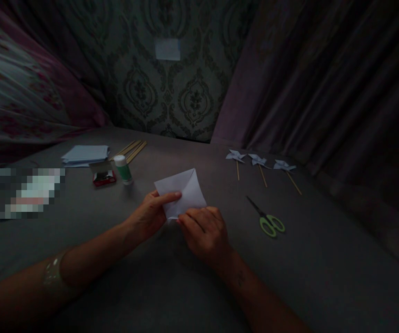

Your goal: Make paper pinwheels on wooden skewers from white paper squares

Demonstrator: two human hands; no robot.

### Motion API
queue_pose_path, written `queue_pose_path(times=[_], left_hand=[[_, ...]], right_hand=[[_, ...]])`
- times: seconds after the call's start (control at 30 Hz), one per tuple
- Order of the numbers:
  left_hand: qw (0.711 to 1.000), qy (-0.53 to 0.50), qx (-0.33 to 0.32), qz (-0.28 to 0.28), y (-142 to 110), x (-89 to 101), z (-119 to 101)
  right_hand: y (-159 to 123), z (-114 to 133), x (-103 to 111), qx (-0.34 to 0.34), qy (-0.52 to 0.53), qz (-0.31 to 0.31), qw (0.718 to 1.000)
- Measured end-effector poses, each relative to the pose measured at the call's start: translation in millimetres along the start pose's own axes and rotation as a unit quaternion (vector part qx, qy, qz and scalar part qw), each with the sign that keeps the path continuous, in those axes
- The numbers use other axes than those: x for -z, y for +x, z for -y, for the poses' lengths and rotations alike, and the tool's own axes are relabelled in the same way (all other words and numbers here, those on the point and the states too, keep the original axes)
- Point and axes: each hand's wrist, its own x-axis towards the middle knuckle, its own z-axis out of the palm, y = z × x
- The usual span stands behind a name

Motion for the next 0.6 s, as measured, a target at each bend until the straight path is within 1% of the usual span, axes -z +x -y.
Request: queue_pose_path(times=[0.07,0.2,0.37,0.5,0.6], left_hand=[[1.000,0.001,0.015,-0.008,1.0,0.5,0.7],[0.999,-0.002,0.044,-0.001,3.2,1.9,1.2],[0.999,-0.008,0.052,-0.007,5.1,4.5,2.3],[0.998,0.008,0.060,0.003,3.7,5.1,3.4],[0.997,0.022,0.073,-0.005,1.9,4.5,3.5]], right_hand=[[0.4,0.7,0.1,-0.004,0.005,0.006,1.000],[0.7,0.9,0.1,-0.013,0.009,0.013,1.000],[0.4,0.4,-1.3,-0.032,0.015,0.012,0.999],[0.7,0.9,-1.7,-0.031,0.018,0.010,0.999],[1.3,1.7,-1.1,-0.031,0.025,0.011,0.999]])
